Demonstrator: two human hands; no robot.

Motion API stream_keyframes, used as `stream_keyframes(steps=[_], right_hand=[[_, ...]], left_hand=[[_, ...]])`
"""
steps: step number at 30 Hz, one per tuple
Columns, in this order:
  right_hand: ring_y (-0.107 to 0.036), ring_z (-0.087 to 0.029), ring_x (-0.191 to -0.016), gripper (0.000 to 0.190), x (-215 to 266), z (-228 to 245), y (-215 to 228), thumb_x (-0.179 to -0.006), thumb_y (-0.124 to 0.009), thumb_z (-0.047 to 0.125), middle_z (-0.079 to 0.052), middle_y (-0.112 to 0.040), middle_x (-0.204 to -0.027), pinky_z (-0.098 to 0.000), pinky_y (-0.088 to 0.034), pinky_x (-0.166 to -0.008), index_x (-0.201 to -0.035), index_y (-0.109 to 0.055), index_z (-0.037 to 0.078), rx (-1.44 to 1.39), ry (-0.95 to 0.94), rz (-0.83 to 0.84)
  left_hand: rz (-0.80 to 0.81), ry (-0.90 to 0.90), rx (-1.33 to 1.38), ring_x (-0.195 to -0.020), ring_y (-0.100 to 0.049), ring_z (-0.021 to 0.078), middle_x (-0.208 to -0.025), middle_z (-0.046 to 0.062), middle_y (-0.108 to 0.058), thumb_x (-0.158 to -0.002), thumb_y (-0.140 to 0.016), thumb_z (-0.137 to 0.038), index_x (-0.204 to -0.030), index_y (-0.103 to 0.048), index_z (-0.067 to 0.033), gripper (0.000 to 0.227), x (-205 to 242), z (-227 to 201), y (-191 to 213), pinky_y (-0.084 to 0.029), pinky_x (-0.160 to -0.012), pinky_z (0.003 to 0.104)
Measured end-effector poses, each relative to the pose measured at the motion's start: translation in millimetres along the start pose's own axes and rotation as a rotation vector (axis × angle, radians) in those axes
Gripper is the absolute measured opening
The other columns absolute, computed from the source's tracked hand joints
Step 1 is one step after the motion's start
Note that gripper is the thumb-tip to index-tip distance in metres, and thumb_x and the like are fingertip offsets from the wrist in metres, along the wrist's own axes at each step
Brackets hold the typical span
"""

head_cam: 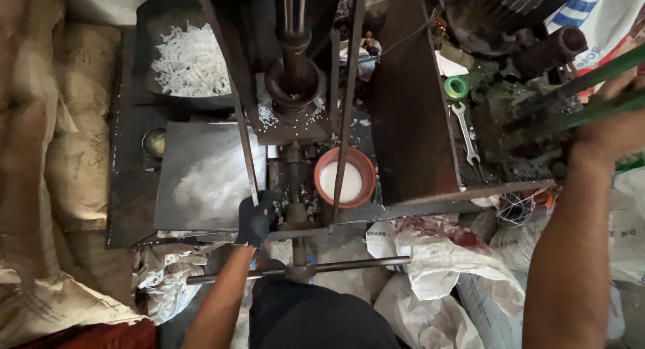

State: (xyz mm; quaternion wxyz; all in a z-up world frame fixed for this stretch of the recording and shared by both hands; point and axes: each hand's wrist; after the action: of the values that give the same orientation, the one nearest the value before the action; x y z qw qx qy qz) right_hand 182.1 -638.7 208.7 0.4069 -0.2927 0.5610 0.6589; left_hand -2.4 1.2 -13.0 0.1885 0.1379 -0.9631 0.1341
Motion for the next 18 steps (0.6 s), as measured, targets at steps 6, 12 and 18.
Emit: stream_keyframes(steps=[6,12,18], right_hand=[[-0.081,-0.022,-0.096,0.031,1,0,-7,-0.118,-0.05,0.019,-0.011,-0.08,-0.113,-0.0372,-0.067,-0.079,-0.123,-0.07,-0.004,-0.768,-0.206,0.129],[-0.075,-0.019,-0.081,0.04,3,-34,-17,-0.121,-0.046,0.021,-0.007,-0.077,-0.09,-0.0345,-0.059,-0.068,-0.102,-0.074,-0.001,-0.229,-0.002,0.076],[-0.073,-0.022,-0.079,0.035,12,-56,-19,-0.116,-0.052,0.022,-0.008,-0.075,-0.087,-0.0351,-0.057,-0.07,-0.099,-0.074,0.001,-0.171,0.018,0.142]], left_hand=[[-0.023,0.006,-0.023,-0.044,-0.041,0.0054,-0.054,-0.006,-0.049,-0.096,-0.068,-0.026,-0.076,-0.069,-0.0081,0.026,-1,3,1,-0.026,-0.041,0.028],[0.004,-0.042,-0.007,-0.044,-0.041,0.0069,-0.054,-0.005,-0.046,-0.099,-0.068,-0.026,-0.072,-0.059,-0.0076,0.034,-3,9,5,-0.027,-0.041,0.029],[0.002,-0.116,-0.176,-0.047,-0.043,0.0052,-0.054,-0.006,-0.049,-0.1,-0.063,-0.026,-0.074,-0.066,-0.0086,0.032,3,3,5,-0.029,-0.044,0.028]])
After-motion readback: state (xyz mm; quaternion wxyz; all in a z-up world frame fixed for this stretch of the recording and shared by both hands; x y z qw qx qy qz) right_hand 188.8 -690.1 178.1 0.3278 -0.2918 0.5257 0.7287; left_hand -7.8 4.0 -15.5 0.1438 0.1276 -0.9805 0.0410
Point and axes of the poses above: each hand's wrist, its own x-axis away from the middle knuckle, its own y-axis out of the back of the hand, z = x × y
